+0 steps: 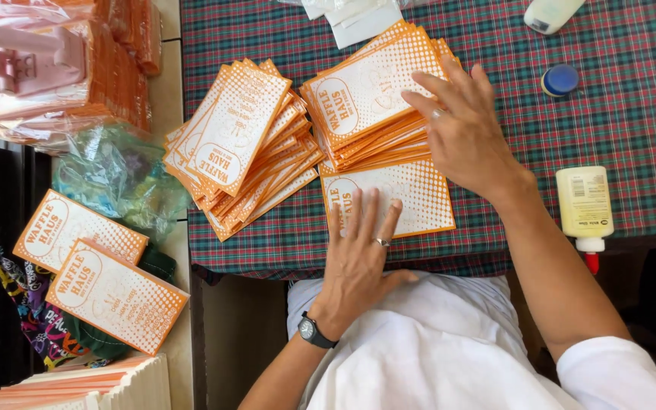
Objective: Manually applying glue to paper sleeves and folding them to assemble waffle packaging.
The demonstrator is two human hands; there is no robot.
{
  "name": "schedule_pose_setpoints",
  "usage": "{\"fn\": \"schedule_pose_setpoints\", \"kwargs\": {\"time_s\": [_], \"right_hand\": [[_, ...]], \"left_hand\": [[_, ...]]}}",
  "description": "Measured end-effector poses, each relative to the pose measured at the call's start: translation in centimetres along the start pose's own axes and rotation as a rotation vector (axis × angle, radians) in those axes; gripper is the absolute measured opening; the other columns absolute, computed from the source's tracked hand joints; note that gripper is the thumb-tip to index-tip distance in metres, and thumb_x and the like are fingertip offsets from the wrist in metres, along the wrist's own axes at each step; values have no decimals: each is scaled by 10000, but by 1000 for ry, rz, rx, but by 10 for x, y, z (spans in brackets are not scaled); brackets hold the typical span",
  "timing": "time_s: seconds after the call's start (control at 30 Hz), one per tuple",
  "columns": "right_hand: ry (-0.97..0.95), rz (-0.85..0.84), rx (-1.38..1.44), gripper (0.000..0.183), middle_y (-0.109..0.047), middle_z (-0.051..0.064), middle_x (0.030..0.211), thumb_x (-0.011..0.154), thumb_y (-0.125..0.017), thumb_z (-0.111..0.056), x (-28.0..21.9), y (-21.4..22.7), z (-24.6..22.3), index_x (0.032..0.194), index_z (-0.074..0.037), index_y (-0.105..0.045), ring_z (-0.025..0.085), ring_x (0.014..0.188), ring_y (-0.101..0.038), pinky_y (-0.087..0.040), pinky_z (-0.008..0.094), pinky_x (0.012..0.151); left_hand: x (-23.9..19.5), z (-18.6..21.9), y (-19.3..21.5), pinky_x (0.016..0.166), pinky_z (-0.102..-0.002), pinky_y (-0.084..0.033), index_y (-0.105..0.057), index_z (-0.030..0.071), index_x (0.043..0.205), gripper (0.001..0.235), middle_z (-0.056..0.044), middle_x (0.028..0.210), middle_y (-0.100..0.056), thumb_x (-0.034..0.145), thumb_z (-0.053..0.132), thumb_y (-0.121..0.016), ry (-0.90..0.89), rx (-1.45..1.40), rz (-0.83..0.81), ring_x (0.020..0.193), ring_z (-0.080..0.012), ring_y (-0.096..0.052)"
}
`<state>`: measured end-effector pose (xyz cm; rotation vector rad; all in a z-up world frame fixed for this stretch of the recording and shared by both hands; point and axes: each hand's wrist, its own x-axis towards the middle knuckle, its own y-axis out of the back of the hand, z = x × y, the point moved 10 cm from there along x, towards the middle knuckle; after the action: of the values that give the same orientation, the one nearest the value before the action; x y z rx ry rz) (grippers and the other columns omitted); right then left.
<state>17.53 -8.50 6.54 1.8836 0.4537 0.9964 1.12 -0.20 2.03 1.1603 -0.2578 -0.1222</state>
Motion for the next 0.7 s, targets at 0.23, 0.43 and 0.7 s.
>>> {"fn": "schedule_pose_setpoints", "kwargs": {"time_s": [0.23,0.43,0.7], "right_hand": [[82,2,-192,431,-759,150,1394,970,-616,74,-25,-10,8,1328,-92,-788,419,1613,-370,-34,674,1253],[-12,137,-53,253,-773,135,1251,1017,-646,-14,-97,32,-44,1185,-110,-807,430,1352,-606,-147,713,1259],[-186,56,48,414,-583,115,1495,913,-720,-240,-139,32,-58,1314,-138,-706,405,1378,-489,-311,553,1156]], "left_hand": [[-17,-5,55,822,-446,-553,-557,28,1457,553,-133,853,-755,909,-45,-554,-160,104,142,820,-308,-748],[-26,-75,214,865,-432,-590,-835,63,1044,282,-122,996,-767,979,-63,-591,-50,302,1005,897,-335,-726],[14,-168,111,1091,-717,-218,-607,0,1395,485,-251,1408,-625,1152,384,-439,372,289,234,1353,-483,-501]]}}
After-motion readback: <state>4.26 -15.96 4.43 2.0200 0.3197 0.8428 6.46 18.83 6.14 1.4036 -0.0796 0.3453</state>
